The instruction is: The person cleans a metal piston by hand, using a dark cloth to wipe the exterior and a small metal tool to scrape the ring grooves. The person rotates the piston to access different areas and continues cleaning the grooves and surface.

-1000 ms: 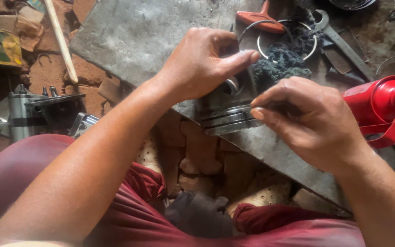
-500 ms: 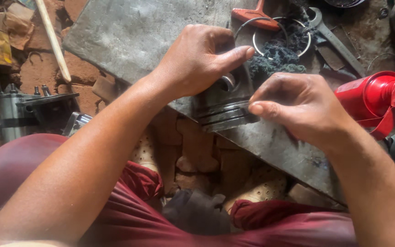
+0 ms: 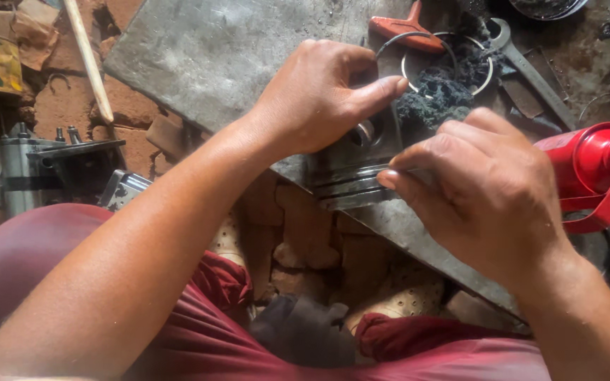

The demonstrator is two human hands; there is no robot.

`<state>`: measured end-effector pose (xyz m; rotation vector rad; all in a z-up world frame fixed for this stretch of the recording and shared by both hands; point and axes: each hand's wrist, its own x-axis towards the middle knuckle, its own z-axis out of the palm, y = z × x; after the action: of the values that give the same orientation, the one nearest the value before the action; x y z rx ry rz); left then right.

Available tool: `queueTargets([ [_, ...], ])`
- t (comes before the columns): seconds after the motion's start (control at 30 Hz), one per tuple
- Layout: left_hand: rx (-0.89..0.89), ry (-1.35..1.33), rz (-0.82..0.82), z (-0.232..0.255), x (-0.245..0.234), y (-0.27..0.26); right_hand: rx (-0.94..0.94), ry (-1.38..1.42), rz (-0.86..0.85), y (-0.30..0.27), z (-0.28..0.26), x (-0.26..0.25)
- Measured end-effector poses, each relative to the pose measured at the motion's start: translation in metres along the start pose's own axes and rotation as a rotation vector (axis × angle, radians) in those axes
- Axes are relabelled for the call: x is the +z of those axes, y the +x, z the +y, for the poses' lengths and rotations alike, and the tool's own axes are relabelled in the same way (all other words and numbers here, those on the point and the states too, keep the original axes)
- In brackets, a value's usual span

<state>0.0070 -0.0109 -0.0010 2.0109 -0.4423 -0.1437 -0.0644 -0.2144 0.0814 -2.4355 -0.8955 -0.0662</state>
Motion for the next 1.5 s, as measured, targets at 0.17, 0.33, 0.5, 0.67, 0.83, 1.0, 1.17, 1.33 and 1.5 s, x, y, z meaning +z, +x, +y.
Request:
queueTargets([
  [0.17,0.04,-0.007,-0.019,-0.001,0.003,0.002,0.364,0.281,-0.038,-0.008,0.01,-0.004],
  [0.33,0.013,0.017,-0.019,0.001,0.0,0.001,0.663,0.512,-0.204,-0.015,0.026,-0.003],
  [0.5,0.019,-0.067,-0.021,-0.002,0.002,0.001,0.511,0.507,-0.157,-0.021,0.033,-0.006],
  [0.67,-0.007,0.045,-0.024,-0.001,0.004,0.004,0.527,0.62,-0.045,-0.022,0.03,0.005],
  [0.83,0.015,-0.018,-0.027,0.0,0.002,0.003,0.207,0.28,0.029,-0.019,0.024,0.01],
  [1.0,-0.051,-0.028,-0.042,0.004,0.0,0.003,0.239,0.279,0.031,-0.016,0.022,0.007],
  [1.17,0.005,-0.002,-0.011,0.003,0.004,0.006,0.268,0.218,-0.016,-0.016,0.023,0.009],
  [1.33,-0.026,0.03,0.01,0.003,0.004,0.005,0.475,0.346,-0.072,-0.018,0.026,0.015],
  [1.5,-0.066,0.059,0.014,0.006,0.003,0.005,0.218,0.289,-0.024,-0.016,0.035,0.011],
])
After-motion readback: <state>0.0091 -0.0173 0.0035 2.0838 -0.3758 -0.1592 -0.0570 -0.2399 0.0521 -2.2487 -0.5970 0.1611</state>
